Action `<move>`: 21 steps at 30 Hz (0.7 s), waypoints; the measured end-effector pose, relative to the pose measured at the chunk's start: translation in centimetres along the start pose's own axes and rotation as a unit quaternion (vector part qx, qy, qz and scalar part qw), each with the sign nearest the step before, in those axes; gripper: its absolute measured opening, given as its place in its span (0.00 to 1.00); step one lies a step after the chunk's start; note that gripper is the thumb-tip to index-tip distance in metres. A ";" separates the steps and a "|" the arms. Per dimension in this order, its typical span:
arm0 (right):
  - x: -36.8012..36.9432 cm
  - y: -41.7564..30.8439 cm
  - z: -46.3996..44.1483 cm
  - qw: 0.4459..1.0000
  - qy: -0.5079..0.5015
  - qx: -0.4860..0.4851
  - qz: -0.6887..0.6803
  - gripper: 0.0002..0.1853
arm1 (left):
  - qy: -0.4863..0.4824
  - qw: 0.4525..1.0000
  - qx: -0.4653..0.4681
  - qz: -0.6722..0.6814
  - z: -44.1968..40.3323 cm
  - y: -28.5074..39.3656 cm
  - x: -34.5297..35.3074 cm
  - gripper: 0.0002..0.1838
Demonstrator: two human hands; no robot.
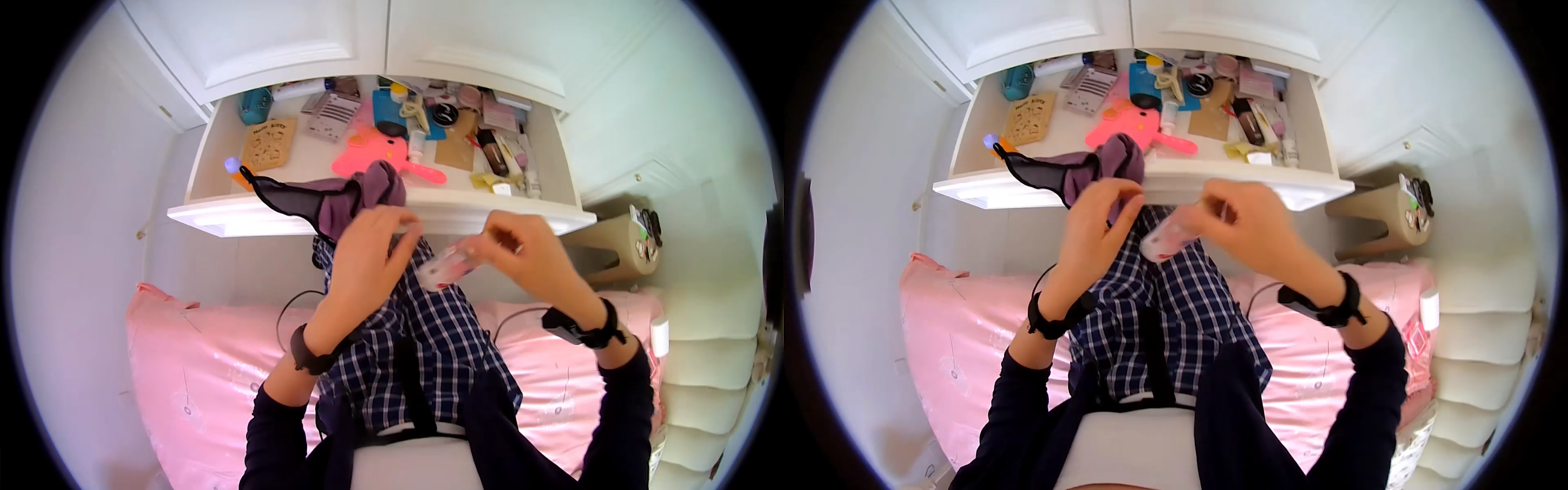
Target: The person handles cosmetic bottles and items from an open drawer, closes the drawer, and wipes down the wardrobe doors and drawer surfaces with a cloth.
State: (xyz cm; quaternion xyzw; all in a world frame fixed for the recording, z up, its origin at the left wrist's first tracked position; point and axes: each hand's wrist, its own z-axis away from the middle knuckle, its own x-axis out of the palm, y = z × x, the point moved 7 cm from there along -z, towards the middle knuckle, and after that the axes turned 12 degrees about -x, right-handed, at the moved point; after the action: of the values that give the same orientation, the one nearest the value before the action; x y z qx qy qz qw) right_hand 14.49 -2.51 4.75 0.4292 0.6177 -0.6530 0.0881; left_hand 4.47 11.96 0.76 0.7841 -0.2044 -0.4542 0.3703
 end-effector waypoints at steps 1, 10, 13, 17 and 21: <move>-0.7 1.7 -1.2 1.000 0.014 0.013 0.017 0.19 | 0.023 0.999 -0.019 -0.042 -1.0 -1.3 -0.6 0.10; -5.4 21.9 -13.0 0.956 0.093 0.277 -0.033 0.23 | 0.170 0.964 -0.020 -0.202 -3.5 -11.0 0.6 0.12; -3.4 28.5 -16.3 0.937 0.081 0.331 -0.076 0.25 | 0.186 0.960 -0.014 -0.210 -3.1 -12.0 1.1 0.13; -2.8 35.2 -20.7 0.932 0.174 0.284 -0.143 0.21 | 0.184 0.960 -0.024 -0.210 -3.3 -12.5 1.4 0.16; -3.3 37.1 -23.2 0.923 0.306 0.189 -0.137 0.16 | 0.187 0.955 0.020 -0.228 -3.6 -12.6 1.4 0.19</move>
State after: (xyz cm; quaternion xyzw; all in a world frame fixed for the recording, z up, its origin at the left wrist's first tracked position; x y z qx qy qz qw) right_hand 50.95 8.38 -17.05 0.5279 0.5321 -0.6006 -0.2784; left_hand 8.05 20.53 -8.55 0.8883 0.0440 -0.3672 0.2724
